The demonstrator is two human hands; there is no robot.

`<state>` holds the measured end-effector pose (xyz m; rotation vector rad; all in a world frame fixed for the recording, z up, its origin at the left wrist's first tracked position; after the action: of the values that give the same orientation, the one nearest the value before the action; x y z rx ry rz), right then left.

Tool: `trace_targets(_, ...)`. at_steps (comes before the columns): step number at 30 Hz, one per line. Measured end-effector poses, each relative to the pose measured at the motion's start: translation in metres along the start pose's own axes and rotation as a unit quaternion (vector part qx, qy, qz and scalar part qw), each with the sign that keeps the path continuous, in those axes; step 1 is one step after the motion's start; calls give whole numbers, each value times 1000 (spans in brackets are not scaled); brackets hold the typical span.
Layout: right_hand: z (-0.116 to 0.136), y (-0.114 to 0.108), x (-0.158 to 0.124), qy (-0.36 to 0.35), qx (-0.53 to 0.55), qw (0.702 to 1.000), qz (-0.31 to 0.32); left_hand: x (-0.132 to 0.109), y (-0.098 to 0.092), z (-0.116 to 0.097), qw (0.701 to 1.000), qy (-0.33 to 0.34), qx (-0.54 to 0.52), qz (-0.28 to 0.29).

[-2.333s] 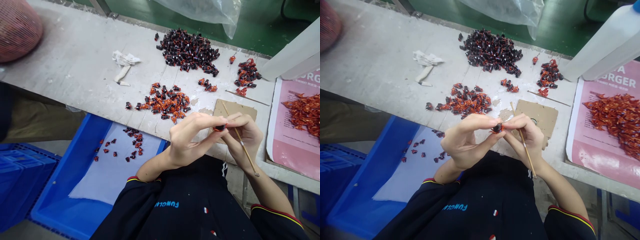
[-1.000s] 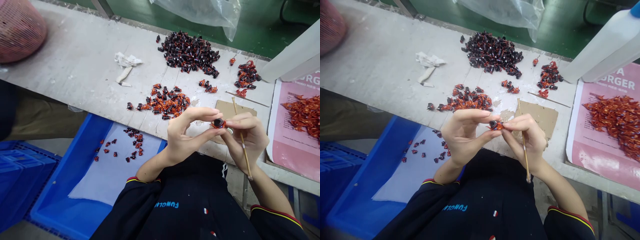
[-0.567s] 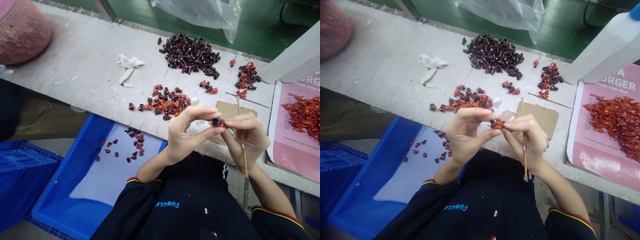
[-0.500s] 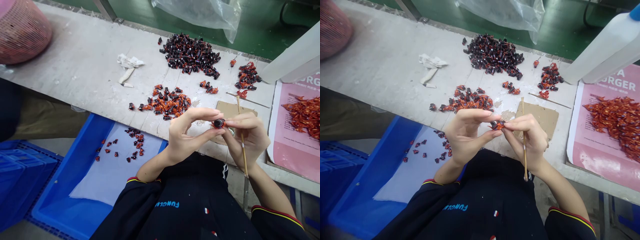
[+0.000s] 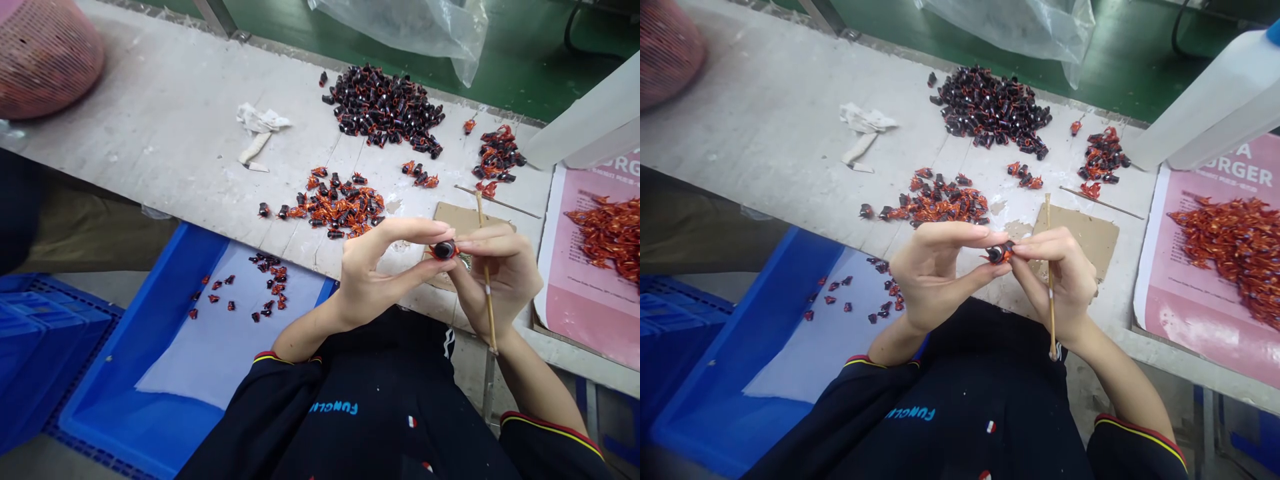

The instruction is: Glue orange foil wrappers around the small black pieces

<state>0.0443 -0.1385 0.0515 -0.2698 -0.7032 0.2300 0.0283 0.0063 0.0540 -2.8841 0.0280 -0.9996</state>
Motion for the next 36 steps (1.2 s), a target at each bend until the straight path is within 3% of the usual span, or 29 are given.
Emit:
trace_targets(9, -3, 1, 1, -16, 24, 1000, 2, -2, 0, 1, 999, -2, 48, -7)
trace_targets(36, -6, 2, 0, 2, 0, 1000, 8, -2, -2, 5, 999, -16, 38, 26)
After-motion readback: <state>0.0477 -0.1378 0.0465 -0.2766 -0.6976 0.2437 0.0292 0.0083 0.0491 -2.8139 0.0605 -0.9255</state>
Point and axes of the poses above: each hand's wrist, its own x-axis towards the middle knuckle, its own y-axis out of the palm, z = x × y, the point moved 2 cm from there along x, towards the middle knuckle, and after that the axes turned 10 degrees about z, right-handed, at the moved point
